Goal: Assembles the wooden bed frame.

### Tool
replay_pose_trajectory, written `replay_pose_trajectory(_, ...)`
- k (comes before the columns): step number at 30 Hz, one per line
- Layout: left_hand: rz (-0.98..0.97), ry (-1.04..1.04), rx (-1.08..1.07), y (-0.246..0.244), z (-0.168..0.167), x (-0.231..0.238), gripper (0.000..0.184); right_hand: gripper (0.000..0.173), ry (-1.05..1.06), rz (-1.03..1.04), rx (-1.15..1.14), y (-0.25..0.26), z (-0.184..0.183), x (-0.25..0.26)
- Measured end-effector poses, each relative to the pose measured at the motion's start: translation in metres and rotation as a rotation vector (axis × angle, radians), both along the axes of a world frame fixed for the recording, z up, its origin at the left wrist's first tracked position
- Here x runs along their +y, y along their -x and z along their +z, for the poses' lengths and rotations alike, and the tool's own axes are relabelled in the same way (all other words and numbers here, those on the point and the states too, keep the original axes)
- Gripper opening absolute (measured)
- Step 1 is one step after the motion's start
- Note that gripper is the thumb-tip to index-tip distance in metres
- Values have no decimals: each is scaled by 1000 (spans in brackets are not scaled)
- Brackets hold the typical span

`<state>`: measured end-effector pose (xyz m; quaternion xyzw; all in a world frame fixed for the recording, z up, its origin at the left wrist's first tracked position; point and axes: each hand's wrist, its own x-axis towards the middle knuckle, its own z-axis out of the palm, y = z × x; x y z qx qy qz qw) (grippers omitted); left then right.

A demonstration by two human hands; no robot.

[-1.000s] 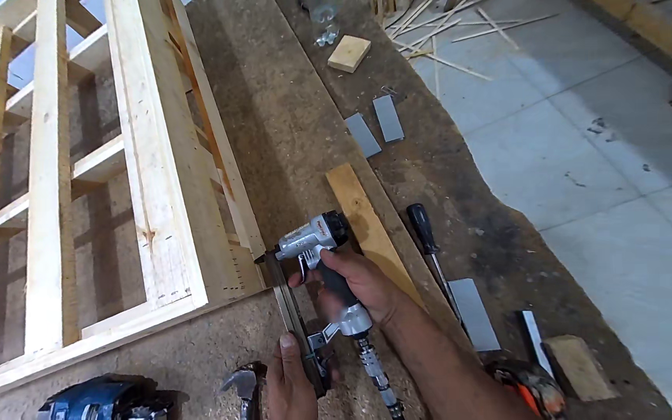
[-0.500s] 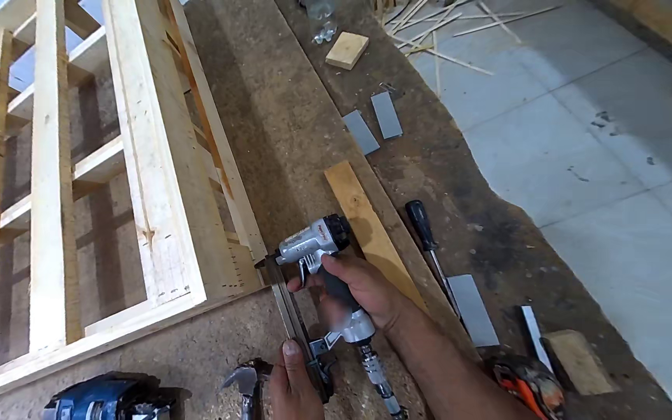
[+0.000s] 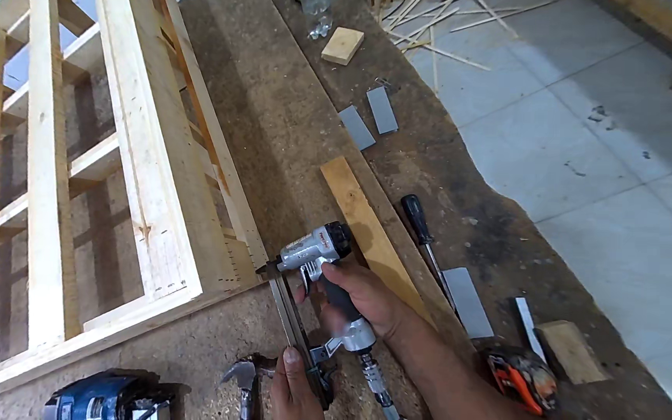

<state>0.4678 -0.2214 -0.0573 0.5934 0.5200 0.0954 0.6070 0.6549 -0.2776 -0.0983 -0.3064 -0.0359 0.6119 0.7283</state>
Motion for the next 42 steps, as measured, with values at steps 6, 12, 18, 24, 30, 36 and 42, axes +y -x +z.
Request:
replay_pose_trajectory(6,-14,-11,-9,5,0,-4,50,38,-24,-8,33,5,-2,-4)
replay_pose_trajectory(12,-6,3,3,7,3,-6,48,38,-9,-19,40,9,-1,-7)
replay_pose_trajectory(18,-37,-41,23,10,1,-8,50,37,-21,-23,25,9,0,-8)
replay_pose_trajectory(24,-42,-63,37,-13,3,17,52,42,-15,-59,5,-6,-3,14)
replay_pose_trajectory(30,-34,-35,-21,-26,-1,27,51,47,-20,-23,2,-20,-4,23)
replay_pose_trajectory(36,-17,-37,-16,-26,-2,26,50,47,-14,-4,-12,-21,-3,24)
replay_pose_trajectory(42,-12,-39,-20,-28,-4,27,50,46,19,0,-39,-23,2,25)
